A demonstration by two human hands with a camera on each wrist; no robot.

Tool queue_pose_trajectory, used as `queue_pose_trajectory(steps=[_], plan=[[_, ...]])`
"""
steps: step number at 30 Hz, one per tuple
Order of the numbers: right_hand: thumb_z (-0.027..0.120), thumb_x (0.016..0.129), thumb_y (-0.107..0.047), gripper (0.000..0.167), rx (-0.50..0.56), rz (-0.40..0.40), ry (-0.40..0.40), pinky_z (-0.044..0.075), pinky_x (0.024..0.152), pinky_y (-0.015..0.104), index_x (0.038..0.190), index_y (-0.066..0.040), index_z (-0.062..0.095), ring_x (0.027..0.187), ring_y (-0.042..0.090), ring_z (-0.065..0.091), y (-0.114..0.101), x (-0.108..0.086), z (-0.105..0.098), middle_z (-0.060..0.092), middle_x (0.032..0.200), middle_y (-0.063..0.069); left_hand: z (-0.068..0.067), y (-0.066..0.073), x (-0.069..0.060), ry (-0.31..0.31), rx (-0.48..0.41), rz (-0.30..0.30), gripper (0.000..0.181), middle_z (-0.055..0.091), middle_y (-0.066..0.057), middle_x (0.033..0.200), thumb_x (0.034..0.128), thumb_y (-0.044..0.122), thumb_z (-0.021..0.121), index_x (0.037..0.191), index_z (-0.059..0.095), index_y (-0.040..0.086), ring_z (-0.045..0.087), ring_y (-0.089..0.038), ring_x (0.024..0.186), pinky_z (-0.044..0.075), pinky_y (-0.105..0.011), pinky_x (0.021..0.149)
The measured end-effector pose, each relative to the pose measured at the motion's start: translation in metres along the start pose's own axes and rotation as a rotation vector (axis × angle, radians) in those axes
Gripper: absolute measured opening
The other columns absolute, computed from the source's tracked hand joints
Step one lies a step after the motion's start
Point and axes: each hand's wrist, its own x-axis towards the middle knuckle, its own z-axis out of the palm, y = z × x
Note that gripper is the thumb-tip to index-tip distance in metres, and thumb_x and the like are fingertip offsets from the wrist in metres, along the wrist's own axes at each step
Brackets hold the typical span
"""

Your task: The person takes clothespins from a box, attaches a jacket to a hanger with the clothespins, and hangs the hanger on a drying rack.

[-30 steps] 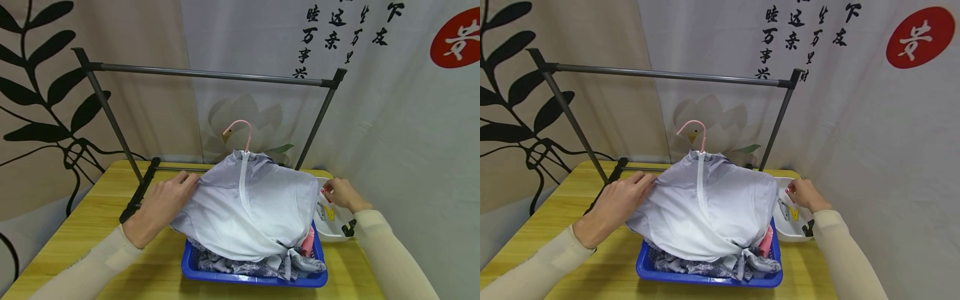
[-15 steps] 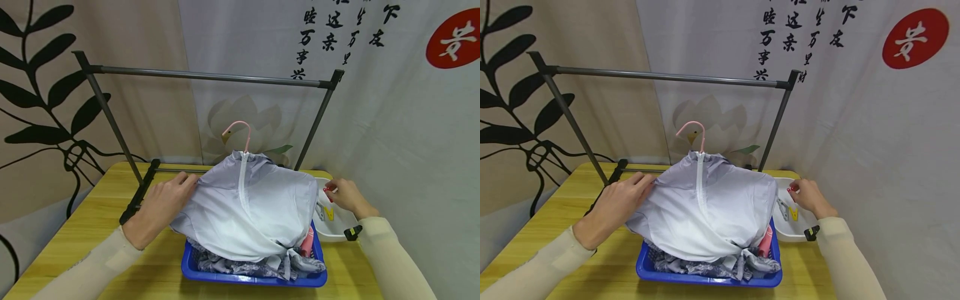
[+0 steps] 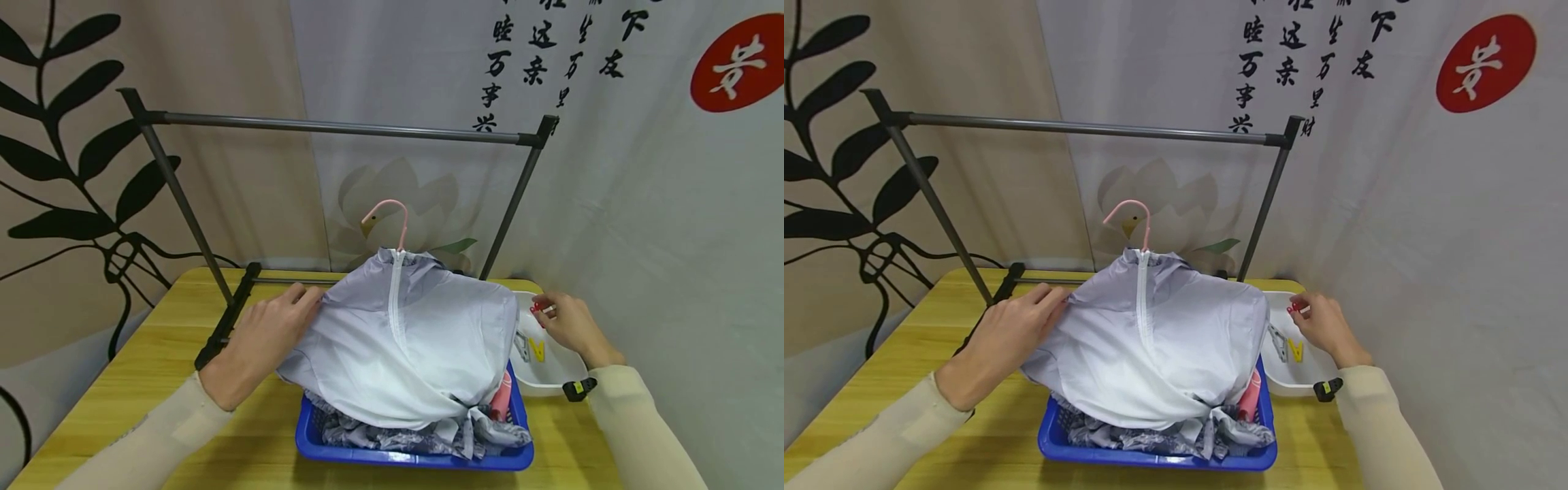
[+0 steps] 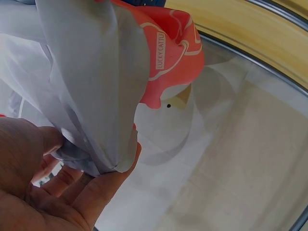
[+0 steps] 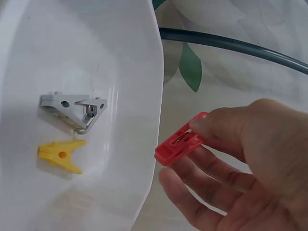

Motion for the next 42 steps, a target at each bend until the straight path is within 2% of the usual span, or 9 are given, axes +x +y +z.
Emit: queue_pose_trajectory(steps=[6,13,16,21,26,33,39,41,42], plan=[[0.076,0.109,-0.009,0.037,0.001,-0.018,0.061,0.068,0.101,0.067,0.143,0.006,0.075,0.116,0.049,0.079,-0.004,-0.005,0.0,0.079,0.133,0.031,0.0,0.0,0.001,0.001,0.001,-0.002,0.025,0.073,-0.015,0.096,0.1037,0.003,0.086,0.124,0.072,0.006,0.066,-0.023,0.054,0.053,-0.032,0.042],[0.077,0.108,-0.006,0.031,0.003,-0.102,0.197,0.068,0.094,0.067,0.137,0.004,0.078,0.109,0.047,0.081,-0.008,-0.008,0.001,0.08,0.125,0.029,-0.001,0.001,0.0,-0.001,0.011,-0.007,0.024,0.072,-0.014,0.094,0.1042,0.004,0.086,0.123,0.071,0.006,0.065,-0.023,0.053,0.052,-0.032,0.042],[0.078,0.106,-0.004,0.031,0.008,-0.142,0.252,0.07,0.087,0.058,0.136,0.005,0.079,0.103,0.044,0.082,-0.011,-0.009,0.002,0.079,0.122,0.029,-0.001,0.002,0.0,-0.005,0.013,-0.009,0.024,0.072,-0.014,0.094,0.1042,0.004,0.086,0.123,0.071,0.006,0.065,-0.023,0.053,0.052,-0.032,0.042],[0.082,0.105,-0.004,0.03,0.023,-0.181,0.324,0.066,0.076,0.03,0.134,0.003,0.081,0.095,0.04,0.082,-0.015,-0.011,0.002,0.076,0.12,0.028,-0.001,0.002,0.0,-0.004,0.014,-0.005,0.024,0.072,-0.014,0.095,0.1042,0.004,0.086,0.123,0.071,0.006,0.066,-0.023,0.053,0.052,-0.033,0.042],[0.085,0.106,-0.008,0.028,0.047,-0.193,0.374,0.058,0.077,0.013,0.13,0.004,0.082,0.093,0.041,0.083,-0.018,-0.012,0.002,0.077,0.117,0.027,-0.001,0.001,0.001,0.003,0.014,-0.001,0.024,0.073,-0.014,0.095,0.1042,0.004,0.086,0.124,0.072,0.007,0.065,-0.024,0.053,0.052,-0.033,0.042],[0.09,0.104,-0.016,0.033,0.083,-0.152,0.396,0.05,0.08,-0.001,0.131,0.002,0.082,0.098,0.044,0.084,-0.025,-0.013,0.001,0.078,0.122,0.027,0.0,0.002,0.0,0.005,0.019,-0.004,0.025,0.072,-0.013,0.094,0.1039,0.005,0.086,0.124,0.072,0.007,0.064,-0.024,0.053,0.05,-0.033,0.041],[0.095,0.099,-0.011,0.036,0.167,-0.165,0.458,0.043,0.079,-0.009,0.128,0.004,0.081,0.096,0.049,0.084,-0.035,-0.012,-0.003,0.08,0.118,0.028,-0.001,0.002,0.001,0.002,0.031,0.002,0.025,0.073,-0.014,0.094,0.1041,0.006,0.086,0.124,0.072,0.007,0.063,-0.023,0.052,0.049,-0.032,0.04],[0.096,0.097,-0.009,0.036,0.2,-0.176,0.482,0.046,0.079,-0.008,0.127,0.005,0.081,0.094,0.046,0.085,-0.038,-0.011,-0.005,0.08,0.117,0.028,-0.001,0.002,0.002,0.001,0.031,0.003,0.024,0.073,-0.014,0.094,0.1043,0.006,0.086,0.123,0.072,0.007,0.063,-0.023,0.052,0.049,-0.032,0.04],[0.096,0.097,-0.008,0.035,0.214,-0.179,0.492,0.047,0.08,-0.007,0.127,0.005,0.081,0.093,0.04,0.085,-0.04,-0.011,-0.006,0.081,0.116,0.028,-0.001,0.002,0.002,0.0,0.03,0.003,0.024,0.073,-0.014,0.094,0.1044,0.006,0.086,0.123,0.071,0.007,0.063,-0.023,0.052,0.05,-0.032,0.04]])
